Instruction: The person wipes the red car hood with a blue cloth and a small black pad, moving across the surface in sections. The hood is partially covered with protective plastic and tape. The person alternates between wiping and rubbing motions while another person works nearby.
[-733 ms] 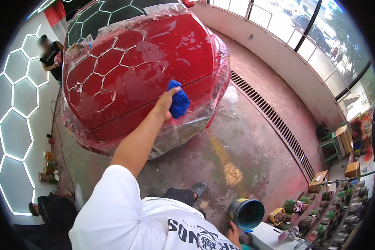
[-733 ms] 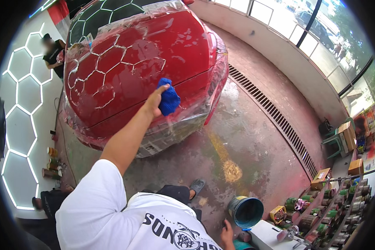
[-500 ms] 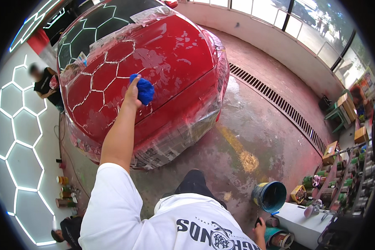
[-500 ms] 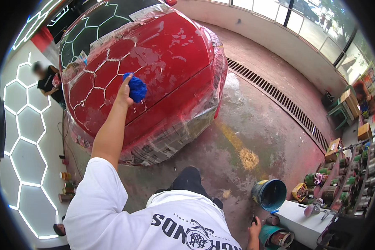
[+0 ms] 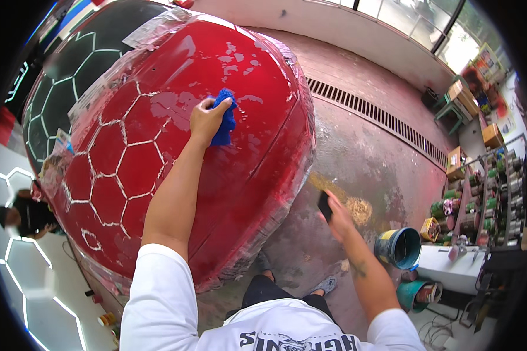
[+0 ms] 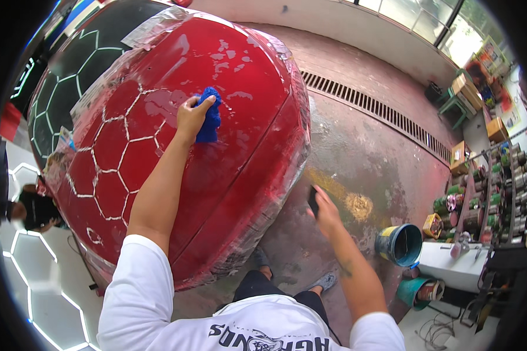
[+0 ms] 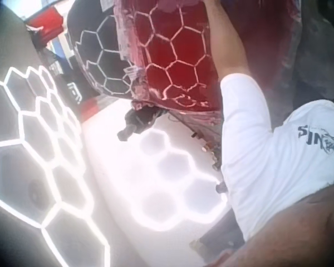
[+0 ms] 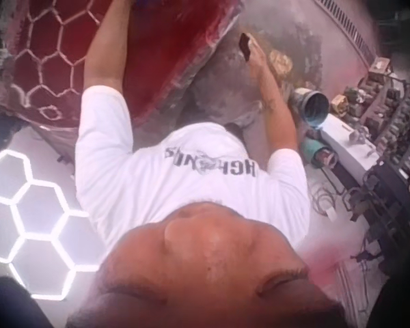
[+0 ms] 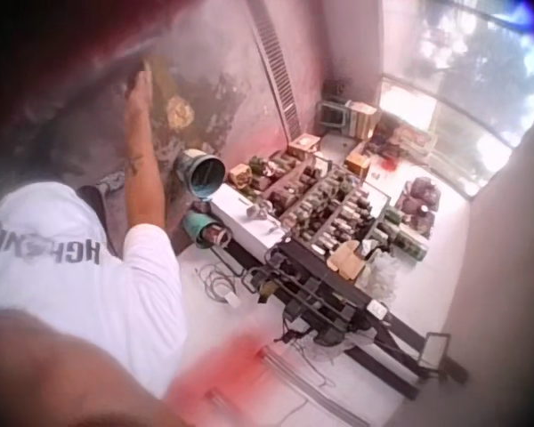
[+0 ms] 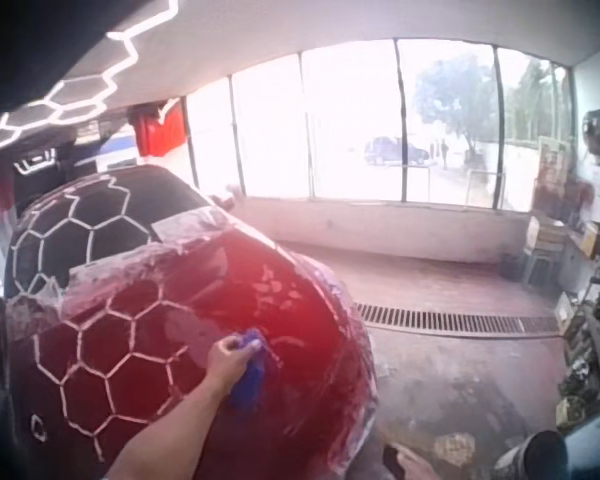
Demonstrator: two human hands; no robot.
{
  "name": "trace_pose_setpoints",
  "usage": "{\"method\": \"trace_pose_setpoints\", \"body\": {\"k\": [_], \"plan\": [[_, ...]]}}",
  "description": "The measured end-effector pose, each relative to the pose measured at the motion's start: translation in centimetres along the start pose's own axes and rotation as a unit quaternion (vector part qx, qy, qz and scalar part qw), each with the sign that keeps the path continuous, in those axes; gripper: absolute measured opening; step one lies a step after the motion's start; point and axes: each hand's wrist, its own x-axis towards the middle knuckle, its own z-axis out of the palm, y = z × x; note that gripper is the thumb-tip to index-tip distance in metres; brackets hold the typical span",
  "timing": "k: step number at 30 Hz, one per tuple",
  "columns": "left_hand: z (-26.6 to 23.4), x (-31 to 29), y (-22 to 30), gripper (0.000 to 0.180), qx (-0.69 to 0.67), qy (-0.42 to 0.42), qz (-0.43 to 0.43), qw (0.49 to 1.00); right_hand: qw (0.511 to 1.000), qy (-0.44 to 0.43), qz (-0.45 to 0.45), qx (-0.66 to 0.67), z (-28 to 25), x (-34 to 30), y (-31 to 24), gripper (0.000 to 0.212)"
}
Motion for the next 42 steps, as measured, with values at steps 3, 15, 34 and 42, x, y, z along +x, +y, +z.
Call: {"method": "trace_pose_setpoints", "body": {"k": [3, 15, 34, 42], "plan": [[1.7, -0.3, 1.6, 0.043, 0.287, 0.103, 0.263, 0.915, 0.942, -0.006, -0.199, -0.268, 14.1, 8.7, -4.3, 0.050], [-1.4, 3.0, -7.7, 0.054, 0.520, 0.063, 0.372, 0.767, 0.741, 0.112, -0.336, -0.571, 32.8, 7.8, 7.4, 0.068], [1.4, 4.5, -5.1, 0.057, 0.538, 0.062, 0.371, 0.754, 0.769, 0.201, -0.290, -0.534, 21.1, 34.4, -14.5, 0.063], [-0.1, 3.6, -5.9, 0.059, 0.567, 0.054, 0.341, 0.748, 0.770, 0.105, -0.303, -0.551, 27.1, 16.7, -0.2, 0.068]]}}
